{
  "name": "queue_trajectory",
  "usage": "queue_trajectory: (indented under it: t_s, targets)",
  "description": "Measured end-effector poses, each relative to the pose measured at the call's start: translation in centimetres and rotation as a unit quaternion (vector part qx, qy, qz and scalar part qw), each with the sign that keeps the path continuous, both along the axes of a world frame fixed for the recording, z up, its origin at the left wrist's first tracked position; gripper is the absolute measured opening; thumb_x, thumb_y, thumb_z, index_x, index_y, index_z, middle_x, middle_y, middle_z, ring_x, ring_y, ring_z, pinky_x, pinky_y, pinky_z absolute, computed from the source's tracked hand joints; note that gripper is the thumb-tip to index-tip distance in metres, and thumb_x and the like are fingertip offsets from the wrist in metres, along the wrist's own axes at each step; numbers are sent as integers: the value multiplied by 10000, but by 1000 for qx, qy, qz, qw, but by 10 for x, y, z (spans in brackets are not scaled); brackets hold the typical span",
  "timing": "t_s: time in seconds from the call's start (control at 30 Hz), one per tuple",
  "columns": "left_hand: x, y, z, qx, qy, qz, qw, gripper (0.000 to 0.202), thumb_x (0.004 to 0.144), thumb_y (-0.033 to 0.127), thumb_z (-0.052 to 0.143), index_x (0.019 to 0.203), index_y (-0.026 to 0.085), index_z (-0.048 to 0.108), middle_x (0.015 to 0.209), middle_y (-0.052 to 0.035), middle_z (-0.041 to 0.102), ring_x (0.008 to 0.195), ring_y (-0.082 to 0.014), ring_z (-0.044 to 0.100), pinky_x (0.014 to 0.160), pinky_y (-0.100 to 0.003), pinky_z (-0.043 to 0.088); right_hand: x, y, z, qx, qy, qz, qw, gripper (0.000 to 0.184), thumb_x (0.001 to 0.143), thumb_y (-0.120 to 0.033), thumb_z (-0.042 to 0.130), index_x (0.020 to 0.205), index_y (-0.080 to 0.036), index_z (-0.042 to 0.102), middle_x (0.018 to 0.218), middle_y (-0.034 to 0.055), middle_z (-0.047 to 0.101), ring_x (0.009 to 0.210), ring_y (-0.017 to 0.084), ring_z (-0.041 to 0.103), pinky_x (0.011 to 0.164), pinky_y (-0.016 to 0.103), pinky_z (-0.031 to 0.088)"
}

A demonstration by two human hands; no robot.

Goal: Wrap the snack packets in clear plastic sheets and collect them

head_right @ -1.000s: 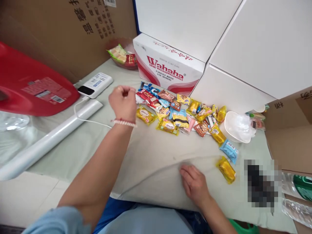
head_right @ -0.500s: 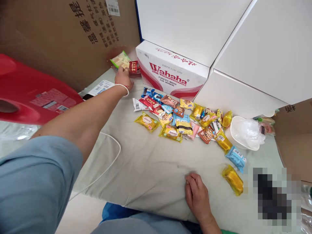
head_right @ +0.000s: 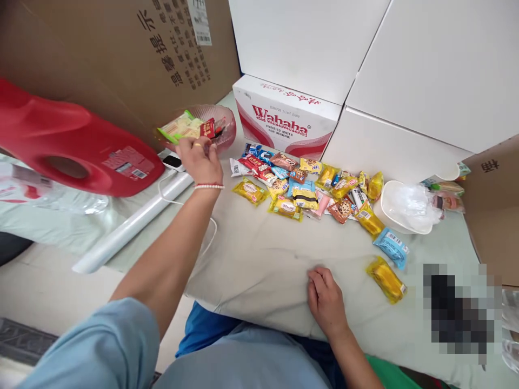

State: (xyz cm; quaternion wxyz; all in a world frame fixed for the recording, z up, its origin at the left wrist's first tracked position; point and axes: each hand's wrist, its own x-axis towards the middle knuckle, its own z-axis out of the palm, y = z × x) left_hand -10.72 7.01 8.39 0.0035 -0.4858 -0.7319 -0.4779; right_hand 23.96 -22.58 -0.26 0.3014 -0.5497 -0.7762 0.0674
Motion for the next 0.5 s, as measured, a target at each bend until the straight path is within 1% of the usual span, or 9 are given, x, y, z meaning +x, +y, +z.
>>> queue_trajectory:
  t_s: [0.1, 0.17, 0.23, 0.27, 0.3, 0.33, 0.4, 0.47, 0.5]
  targets:
    - [34, -59, 5, 76, -11, -45, 996, 145, 944, 259, 615, 1043, 210, 709, 1135, -109, 573, 1211, -303, 541, 1156, -494, 366, 0, 0, 0, 0, 19, 1, 1000, 223, 1000, -129, 520, 1143, -213, 669, 1079, 89, 667, 946, 200, 707, 803, 326, 633]
    - [59, -91, 11, 114, -47, -79, 989, 164, 938, 309, 646, 1051, 212, 714, 1101, -88, 578, 1123, -267, 582, 1103, -466, 420, 0, 0, 0, -8, 28, 1, 1000, 234, 997, -126, 515, 1147, -216, 671, 1073, 87, 666, 934, 198, 703, 797, 326, 630]
    - [81, -109, 21, 130, -137, -108, 976, 192, 918, 368, 695, 1040, 220, 706, 1070, -57, 584, 985, -204, 605, 970, -379, 504, 0, -1, 1, -18, 34, 0, 999, 242, 995, -127, 508, 1146, -217, 673, 1066, 85, 665, 925, 196, 699, 795, 326, 626]
    - [91, -111, 26, 131, -204, -120, 963, 193, 906, 380, 718, 1018, 225, 693, 1054, -40, 593, 936, -173, 605, 909, -330, 521, 0, -1, 0, -22, 36, -1, 999, 244, 994, -128, 505, 1144, -215, 676, 1069, 86, 665, 930, 197, 698, 804, 327, 625]
    - [101, -110, 31, 129, -289, -134, 939, 176, 900, 371, 732, 982, 227, 674, 1023, -22, 602, 893, -146, 602, 848, -282, 524, 0, -1, 0, -25, 38, -3, 999, 246, 992, -128, 502, 1142, -212, 679, 1074, 88, 664, 937, 197, 697, 815, 329, 624]
    - [110, -106, 35, 124, -387, -151, 901, 156, 904, 351, 736, 932, 224, 648, 971, -6, 609, 842, -121, 593, 782, -239, 514, 1, -1, 0, -26, 40, -5, 999, 249, 990, -128, 501, 1141, -210, 681, 1078, 89, 663, 940, 197, 696, 823, 329, 623]
    - [126, -93, 40, 77, -577, -192, 790, 180, 925, 283, 727, 835, 214, 587, 856, 16, 600, 726, -86, 555, 646, -185, 457, 2, 0, -1, -27, 42, -5, 999, 257, 989, -128, 496, 1143, -208, 685, 1085, 91, 664, 936, 194, 696, 827, 327, 621]
    - [141, -83, 41, 26, -704, -215, 676, 218, 970, 213, 670, 788, 206, 549, 798, 21, 595, 658, -69, 519, 573, -169, 402, 2, 0, -2, -25, 44, -5, 999, 261, 995, -129, 488, 1145, -206, 687, 1077, 92, 666, 928, 191, 695, 822, 321, 616]
    - [148, -80, 41, 8, -738, -222, 637, 231, 994, 195, 634, 780, 204, 545, 796, 16, 605, 648, -68, 512, 559, -170, 392, 2, 0, -2, -23, 48, -6, 999, 259, 999, -133, 484, 1139, -205, 690, 1069, 92, 668, 923, 189, 694, 817, 318, 613]
